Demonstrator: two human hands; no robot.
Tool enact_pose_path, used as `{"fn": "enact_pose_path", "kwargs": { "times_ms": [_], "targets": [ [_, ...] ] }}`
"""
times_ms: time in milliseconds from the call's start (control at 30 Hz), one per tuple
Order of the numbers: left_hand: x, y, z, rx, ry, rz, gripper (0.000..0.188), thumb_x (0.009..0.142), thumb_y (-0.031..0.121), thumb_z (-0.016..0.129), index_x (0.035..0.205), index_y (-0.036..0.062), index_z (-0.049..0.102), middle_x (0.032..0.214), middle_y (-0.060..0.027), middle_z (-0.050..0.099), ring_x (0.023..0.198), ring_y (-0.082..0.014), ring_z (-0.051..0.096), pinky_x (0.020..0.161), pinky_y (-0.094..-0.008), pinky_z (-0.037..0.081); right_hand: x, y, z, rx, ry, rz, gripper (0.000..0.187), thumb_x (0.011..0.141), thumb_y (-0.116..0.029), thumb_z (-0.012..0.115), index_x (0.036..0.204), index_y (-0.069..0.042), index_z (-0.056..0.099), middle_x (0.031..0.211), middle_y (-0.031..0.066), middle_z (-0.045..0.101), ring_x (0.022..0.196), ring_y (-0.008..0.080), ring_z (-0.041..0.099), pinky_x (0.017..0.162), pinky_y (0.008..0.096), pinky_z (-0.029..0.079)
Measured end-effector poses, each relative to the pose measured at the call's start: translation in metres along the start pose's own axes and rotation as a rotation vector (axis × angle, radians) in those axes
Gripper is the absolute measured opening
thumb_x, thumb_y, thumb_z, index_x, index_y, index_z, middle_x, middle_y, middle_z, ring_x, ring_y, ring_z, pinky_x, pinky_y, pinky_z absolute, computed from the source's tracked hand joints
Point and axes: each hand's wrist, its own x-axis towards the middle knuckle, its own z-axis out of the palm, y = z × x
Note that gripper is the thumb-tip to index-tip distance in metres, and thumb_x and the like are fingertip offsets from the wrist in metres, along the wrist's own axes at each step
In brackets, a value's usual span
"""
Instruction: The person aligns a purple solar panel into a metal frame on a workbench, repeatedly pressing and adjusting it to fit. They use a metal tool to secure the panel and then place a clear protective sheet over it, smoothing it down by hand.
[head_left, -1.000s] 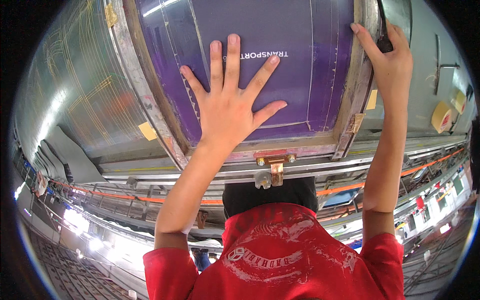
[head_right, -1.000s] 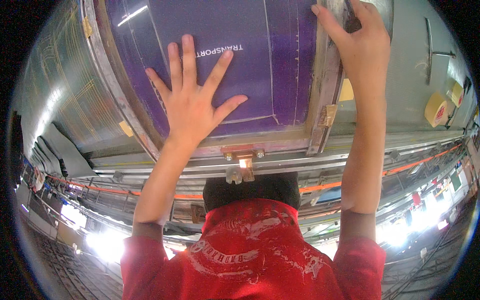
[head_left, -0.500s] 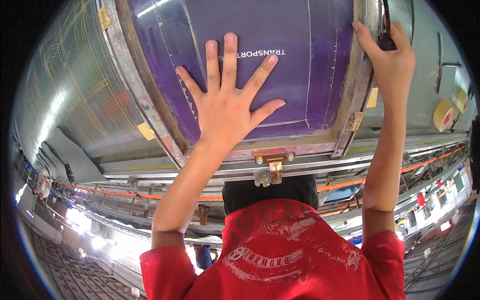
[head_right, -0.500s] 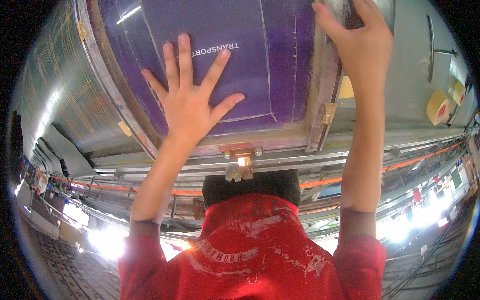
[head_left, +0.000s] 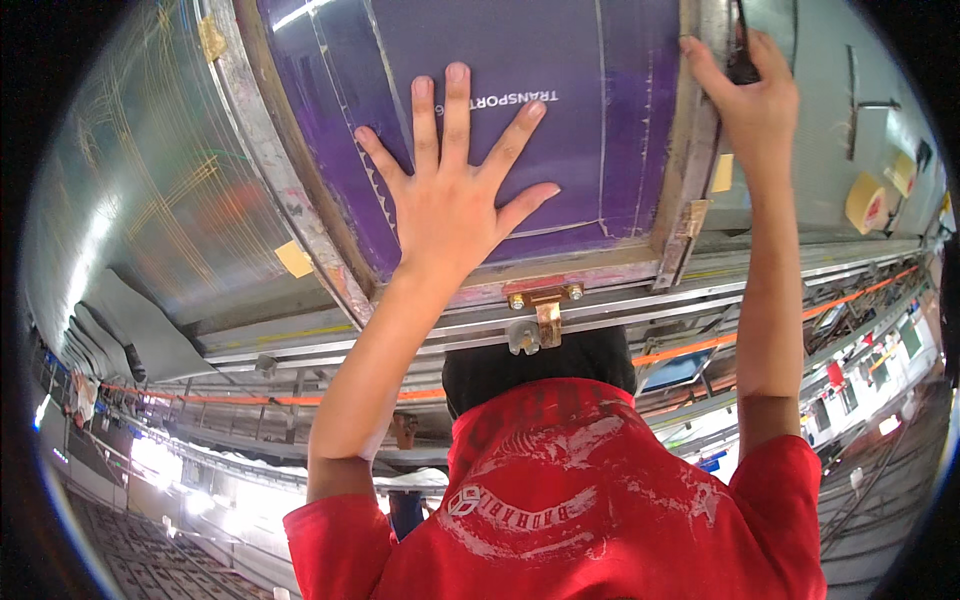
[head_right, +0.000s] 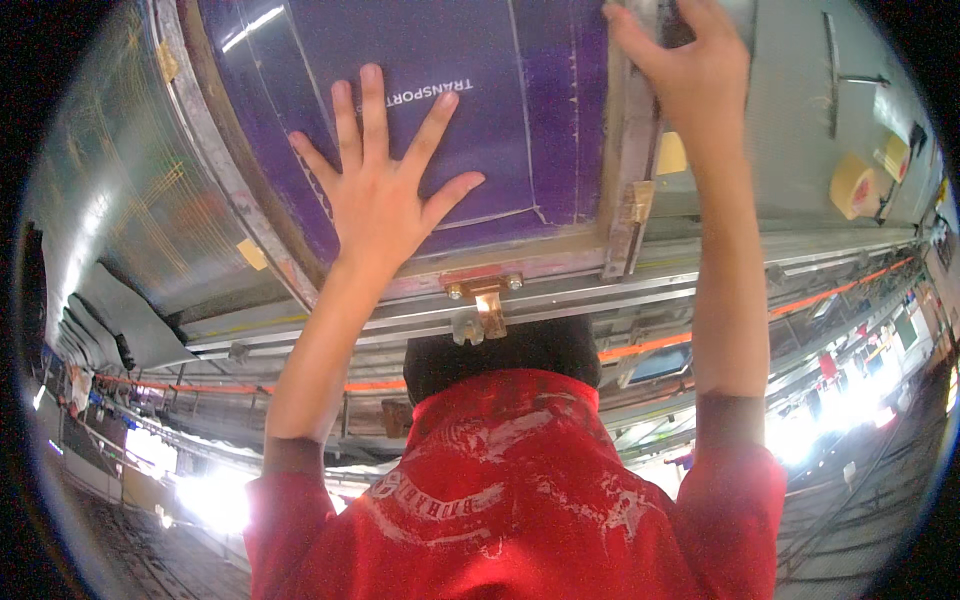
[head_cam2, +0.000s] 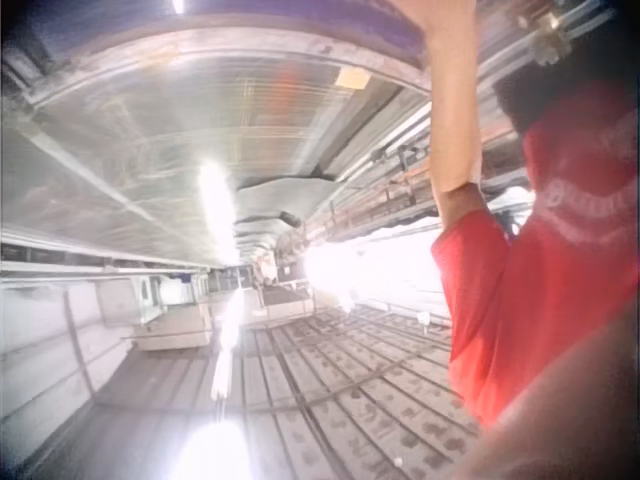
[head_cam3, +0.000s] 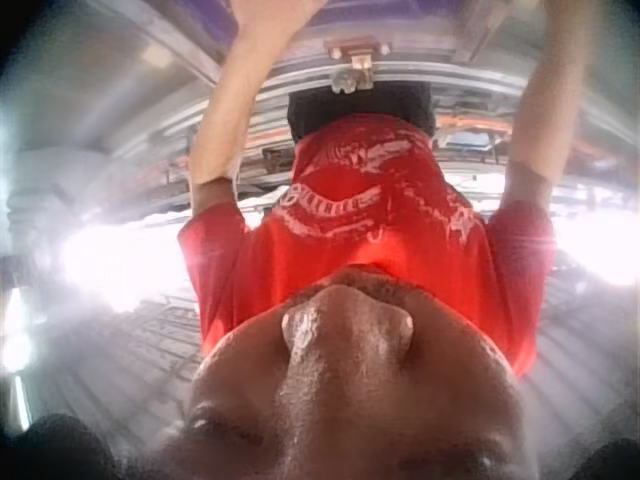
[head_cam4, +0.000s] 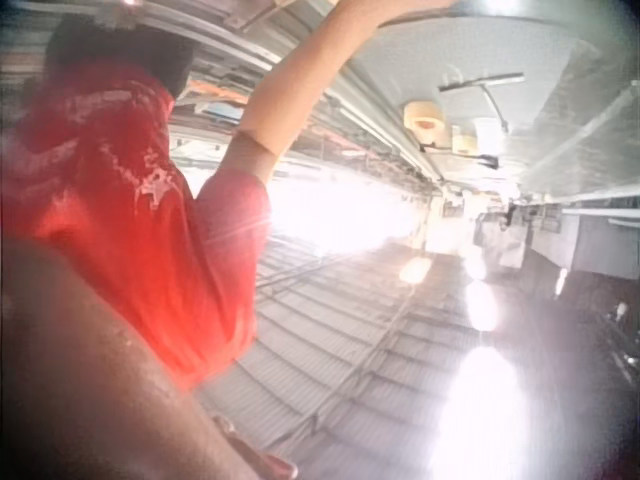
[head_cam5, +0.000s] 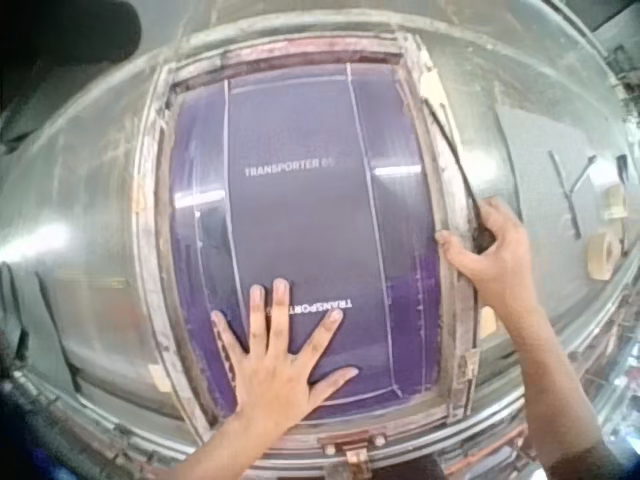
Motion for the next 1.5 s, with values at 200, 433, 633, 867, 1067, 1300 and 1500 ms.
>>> {"fn": "enact_pose_path", "kwargs": {
  "times_ms": [200,433,633,867,1067,1300,1500],
  "targets": [
    [-0.001,0.0,-0.002,-0.021,0.033,0.025,0.076,0.082,0.078,0.059,0.152,0.0514,0.042,0.169,-0.0202,0.018,0.156,-0.0423,0.017,0.108,-0.0838,0.01,-0.004,-0.006,0.001,0.015,0.03,0.104,0.047,0.08,-0.031,0.085,0.112,0.002,0.071,0.097,0.0102,0.067,0.086,0.0216,0.062,0.08,0.0318,0.049],
    [0.0,0.002,-0.004,0.06,0.001,0.037,0.075,0.083,0.077,0.06,0.151,0.0523,0.043,0.169,-0.0193,0.02,0.155,-0.0418,0.019,0.107,-0.0845,0.01,-0.005,-0.014,0.006,0.14,0.148,0.081,0.043,0.077,-0.024,0.083,0.107,0.004,0.071,0.083,0.0138,0.06,0.074,0.0253,0.057,0.07,0.0342,0.046],
    [0.0,0.002,-0.003,0.042,0.047,0.051,0.072,0.085,0.075,0.059,0.151,0.0513,0.044,0.169,-0.0192,0.02,0.155,-0.0423,0.02,0.106,-0.0853,0.011,-0.004,-0.02,-0.001,0.059,0.096,0.125,0.05,0.077,-0.027,0.084,0.113,0.005,0.069,0.087,0.0151,0.062,0.077,0.0267,0.061,0.072,0.0357,0.049],
    [-0.002,0.005,-0.014,0.015,0.061,-0.003,0.071,0.086,0.078,0.055,0.151,0.0522,0.043,0.169,-0.0211,0.018,0.155,-0.0424,0.019,0.106,-0.0852,0.007,-0.007,-0.017,0.0,-0.022,0.122,0.133,0.057,0.077,-0.034,0.083,0.116,0.005,0.069,0.091,0.0169,0.063,0.084,0.0338,0.063,0.075,0.0415,0.05],
    [-0.01,0.011,-0.006,0.034,0.02,-0.103,0.088,0.075,0.083,0.062,0.153,0.048,0.042,0.168,-0.0285,0.013,0.155,-0.0487,0.012,0.108,-0.084,0.01,-0.011,-0.011,0.013,0.036,0.231,0.058,0.047,0.078,-0.03,0.084,0.108,0.004,0.07,0.089,0.0123,0.064,0.08,0.0245,0.061,0.074,0.0358,0.049],
    [-0.009,0.008,0.0,-0.018,0.061,-0.165,0.1,0.065,0.087,0.066,0.153,0.0456,0.045,0.167,-0.0317,0.011,0.152,-0.0543,0.013,0.107,-0.0829,0.015,-0.013,-0.007,0.006,0.007,0.044,0.174,0.051,0.082,-0.036,0.087,0.114,0.001,0.073,0.089,0.0017,0.069,0.081,0.0097,0.058,0.079,0.0241,0.047],
    [-0.009,0.006,0.004,-0.115,0.128,-0.2,0.109,0.061,0.089,0.068,0.155,0.0393,0.044,0.164,-0.0376,0.009,0.151,-0.0587,0.01,0.109,-0.0808,0.014,-0.017,-0.001,0.012,0.099,0.073,0.301,0.059,0.084,-0.038,0.086,0.123,0.003,0.07,0.097,0.0023,0.071,0.087,0.0066,0.061,0.081,0.021,0.049]
  ]
}}
